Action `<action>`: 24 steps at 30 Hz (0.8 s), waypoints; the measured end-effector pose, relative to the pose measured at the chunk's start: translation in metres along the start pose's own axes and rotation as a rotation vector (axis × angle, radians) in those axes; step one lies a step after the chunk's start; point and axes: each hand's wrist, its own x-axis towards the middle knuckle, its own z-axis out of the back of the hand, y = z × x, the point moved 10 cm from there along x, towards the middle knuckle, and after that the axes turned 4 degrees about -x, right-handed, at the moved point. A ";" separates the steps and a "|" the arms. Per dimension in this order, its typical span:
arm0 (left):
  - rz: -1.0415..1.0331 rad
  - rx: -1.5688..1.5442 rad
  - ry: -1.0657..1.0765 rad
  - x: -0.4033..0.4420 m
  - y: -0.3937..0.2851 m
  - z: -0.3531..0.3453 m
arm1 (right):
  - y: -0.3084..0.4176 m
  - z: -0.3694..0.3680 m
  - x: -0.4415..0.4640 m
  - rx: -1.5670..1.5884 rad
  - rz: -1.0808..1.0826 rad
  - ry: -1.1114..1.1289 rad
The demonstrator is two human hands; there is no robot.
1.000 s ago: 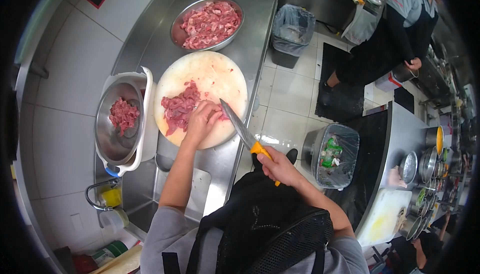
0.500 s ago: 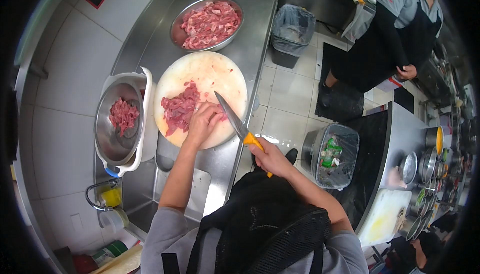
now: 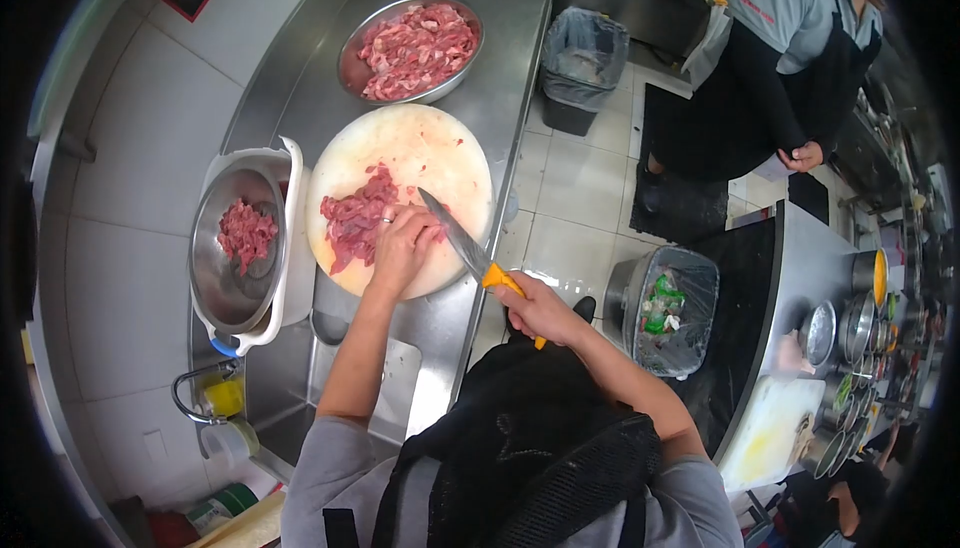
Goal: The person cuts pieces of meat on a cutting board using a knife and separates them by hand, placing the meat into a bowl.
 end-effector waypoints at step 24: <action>0.120 -0.136 -0.028 -0.036 -0.010 0.011 | -0.016 0.010 -0.031 -0.232 -0.043 -0.030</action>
